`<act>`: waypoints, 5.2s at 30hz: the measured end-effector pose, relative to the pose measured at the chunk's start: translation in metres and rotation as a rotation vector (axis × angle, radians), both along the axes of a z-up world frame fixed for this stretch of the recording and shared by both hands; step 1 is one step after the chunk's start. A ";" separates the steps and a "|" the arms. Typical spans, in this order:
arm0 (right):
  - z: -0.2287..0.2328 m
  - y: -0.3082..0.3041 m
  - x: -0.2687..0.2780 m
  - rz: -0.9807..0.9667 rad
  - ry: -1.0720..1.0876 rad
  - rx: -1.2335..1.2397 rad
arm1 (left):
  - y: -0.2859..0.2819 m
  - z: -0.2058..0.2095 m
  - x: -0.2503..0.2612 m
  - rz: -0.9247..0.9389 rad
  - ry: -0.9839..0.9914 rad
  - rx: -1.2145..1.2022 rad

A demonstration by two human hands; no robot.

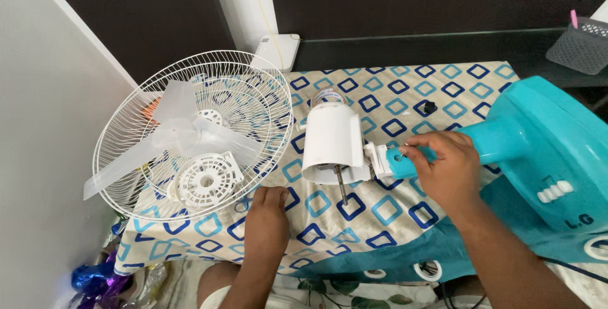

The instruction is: The person assembles an electric fan by attaching the motor housing to the fan head and securing it with screws. They use a screwdriver to tighten the screws and ensure the components are properly aligned.

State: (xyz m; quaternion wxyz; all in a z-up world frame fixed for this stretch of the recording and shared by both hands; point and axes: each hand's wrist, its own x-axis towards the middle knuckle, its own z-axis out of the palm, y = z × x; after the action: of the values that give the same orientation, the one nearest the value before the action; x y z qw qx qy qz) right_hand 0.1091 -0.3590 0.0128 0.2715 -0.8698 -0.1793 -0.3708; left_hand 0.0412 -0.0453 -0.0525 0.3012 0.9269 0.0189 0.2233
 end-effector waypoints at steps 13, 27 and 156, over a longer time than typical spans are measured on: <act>0.005 0.000 -0.003 -0.020 0.045 0.025 | -0.069 0.021 -0.019 -0.209 0.320 -1.300; -0.064 -0.027 -0.035 0.116 0.634 1.132 | -0.125 0.085 0.053 -0.524 -0.149 -0.040; -0.081 -0.002 -0.007 0.353 0.982 1.495 | -0.121 0.071 0.055 -0.573 -0.276 0.437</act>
State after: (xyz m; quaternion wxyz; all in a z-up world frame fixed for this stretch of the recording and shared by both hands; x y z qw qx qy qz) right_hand 0.1018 -0.3605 -0.0680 0.8633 -0.4870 0.1130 0.0688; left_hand 0.0962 -0.1662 0.0188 0.1466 0.8981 -0.3297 0.2513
